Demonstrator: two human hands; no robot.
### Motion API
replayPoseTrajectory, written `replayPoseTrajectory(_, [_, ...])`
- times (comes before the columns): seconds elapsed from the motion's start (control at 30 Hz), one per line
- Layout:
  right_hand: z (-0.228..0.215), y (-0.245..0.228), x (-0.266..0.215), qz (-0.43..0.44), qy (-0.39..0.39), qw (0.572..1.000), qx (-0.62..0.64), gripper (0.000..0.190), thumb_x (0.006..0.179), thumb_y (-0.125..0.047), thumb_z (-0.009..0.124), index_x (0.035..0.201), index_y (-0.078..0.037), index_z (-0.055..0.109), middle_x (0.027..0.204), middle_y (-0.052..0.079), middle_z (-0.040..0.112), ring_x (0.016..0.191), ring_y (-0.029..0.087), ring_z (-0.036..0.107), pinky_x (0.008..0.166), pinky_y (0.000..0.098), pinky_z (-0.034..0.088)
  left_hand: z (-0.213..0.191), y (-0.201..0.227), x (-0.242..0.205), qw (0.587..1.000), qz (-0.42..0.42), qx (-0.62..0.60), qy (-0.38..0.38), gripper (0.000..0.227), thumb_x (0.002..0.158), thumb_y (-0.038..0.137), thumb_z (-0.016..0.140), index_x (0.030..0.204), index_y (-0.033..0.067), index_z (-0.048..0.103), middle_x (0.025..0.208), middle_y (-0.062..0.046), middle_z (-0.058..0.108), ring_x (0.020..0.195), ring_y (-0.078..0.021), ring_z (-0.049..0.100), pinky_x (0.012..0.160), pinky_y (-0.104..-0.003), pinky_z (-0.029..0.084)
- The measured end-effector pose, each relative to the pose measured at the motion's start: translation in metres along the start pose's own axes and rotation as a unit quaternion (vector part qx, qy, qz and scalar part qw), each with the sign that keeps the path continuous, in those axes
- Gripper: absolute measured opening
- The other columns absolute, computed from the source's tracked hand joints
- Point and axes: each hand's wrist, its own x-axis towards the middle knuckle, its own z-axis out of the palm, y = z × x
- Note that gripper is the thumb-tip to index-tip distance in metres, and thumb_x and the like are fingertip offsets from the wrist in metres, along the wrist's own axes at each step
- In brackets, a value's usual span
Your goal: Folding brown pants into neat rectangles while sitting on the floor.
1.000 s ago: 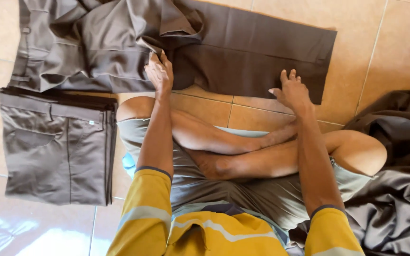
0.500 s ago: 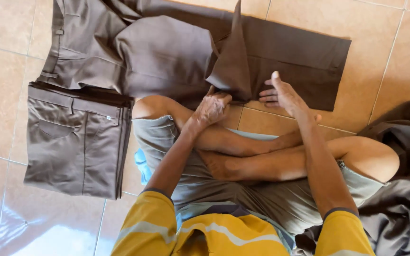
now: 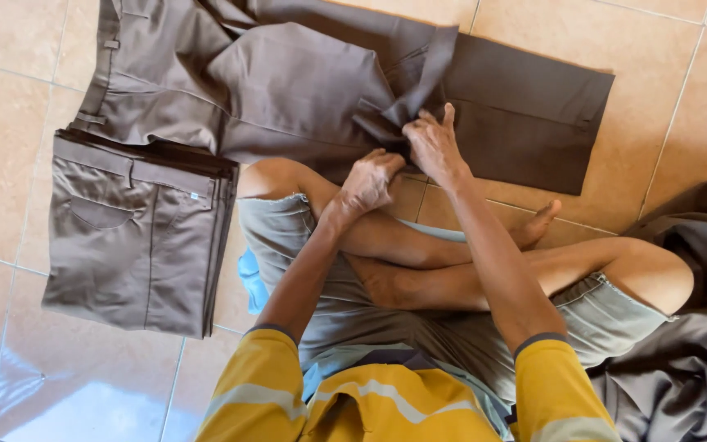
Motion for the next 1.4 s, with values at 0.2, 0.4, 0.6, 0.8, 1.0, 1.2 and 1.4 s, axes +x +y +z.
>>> replayPoseTrajectory(0.2, [-0.063, 0.014, -0.007, 0.254, 0.202, 0.913, 0.245, 0.014, 0.100, -0.005, 0.058, 0.113, -0.006, 0.054, 0.086, 0.018, 0.070, 0.067, 0.036, 0.067, 0.060, 0.0484, 0.052, -0.077, 0.031, 0.010, 0.946, -0.109, -0.129, 0.278, 0.023, 0.086, -0.004, 0.064, 0.108, 0.0019, 0.067, 0.098, -0.011, 0.074, 0.077, -0.0274, 0.072, 0.072, -0.035, 0.057])
replayPoseTrajectory(0.4, [-0.120, -0.080, -0.023, 0.056, 0.185, 0.975, 0.110, 0.070, 0.085, -0.034, 0.075, 0.141, 0.001, 0.052, 0.144, 0.023, 0.050, 0.133, 0.039, 0.047, 0.112, 0.0577, 0.027, -0.085, 0.042, 0.016, 0.939, -0.109, -0.160, 0.285, 0.011, 0.089, 0.002, 0.069, 0.100, -0.0007, 0.071, 0.093, -0.010, 0.075, 0.068, -0.0221, 0.069, 0.065, -0.032, 0.056])
replayPoseTrajectory(0.6, [-0.130, -0.069, 0.024, 0.055, 0.320, 0.946, 0.020, 0.033, 0.070, 0.010, 0.066, 0.101, 0.001, 0.063, 0.092, 0.012, 0.060, 0.076, 0.028, 0.054, 0.080, 0.0400, 0.050, -0.077, 0.011, 0.000, 0.971, -0.095, -0.001, 0.220, 0.033, 0.078, 0.013, 0.074, 0.109, 0.0072, 0.068, 0.097, -0.008, 0.074, 0.086, -0.0292, 0.070, 0.083, -0.038, 0.054])
replayPoseTrajectory(0.8, [-0.127, 0.023, 0.038, 0.139, 0.346, 0.921, -0.113, 0.036, 0.065, 0.011, 0.066, 0.092, -0.012, 0.059, 0.084, 0.001, 0.059, 0.069, 0.014, 0.057, 0.078, 0.0323, 0.055, -0.120, -0.022, 0.019, 0.967, -0.111, 0.109, 0.201, 0.056, 0.061, -0.008, 0.066, 0.116, 0.0061, 0.068, 0.118, -0.008, 0.074, 0.099, -0.0282, 0.070, 0.097, -0.041, 0.046])
replayPoseTrajectory(1.0, [-0.126, 0.061, 0.013, 0.245, 0.278, 0.927, -0.061, 0.020, 0.075, -0.009, 0.079, 0.078, -0.011, 0.059, 0.075, 0.007, 0.064, 0.061, 0.028, 0.064, 0.063, 0.0397, 0.055, -0.214, -0.021, 0.059, 0.921, -0.018, 0.201, 0.334, 0.044, 0.077, -0.014, 0.066, 0.119, 0.0017, 0.069, 0.119, -0.010, 0.076, 0.101, -0.0248, 0.077, 0.098, -0.039, 0.059])
replayPoseTrajectory(1.2, [-0.208, 0.023, -0.005, 0.143, 0.434, 0.860, 0.228, 0.034, 0.072, 0.019, 0.038, 0.101, 0.004, 0.051, 0.086, 0.016, 0.054, 0.068, 0.024, 0.047, 0.068, 0.0373, 0.050, -0.231, -0.044, 0.054, 0.911, -0.071, 0.269, 0.305, 0.028, 0.074, -0.005, 0.064, 0.099, 0.0048, 0.072, 0.112, -0.008, 0.076, 0.101, -0.0274, 0.071, 0.091, -0.040, 0.051])
replayPoseTrajectory(1.4, [-0.209, 0.057, -0.056, -0.076, 0.113, 0.986, -0.101, 0.034, 0.091, -0.021, 0.084, 0.115, -0.007, 0.064, 0.097, 0.003, 0.054, 0.060, 0.013, 0.059, 0.052, 0.0263, 0.055, -0.233, -0.082, 0.034, 0.900, -0.124, 0.292, 0.299, 0.013, 0.074, -0.003, 0.063, 0.078, 0.0058, 0.071, 0.086, -0.006, 0.077, 0.050, -0.0280, 0.062, 0.050, -0.039, 0.050])
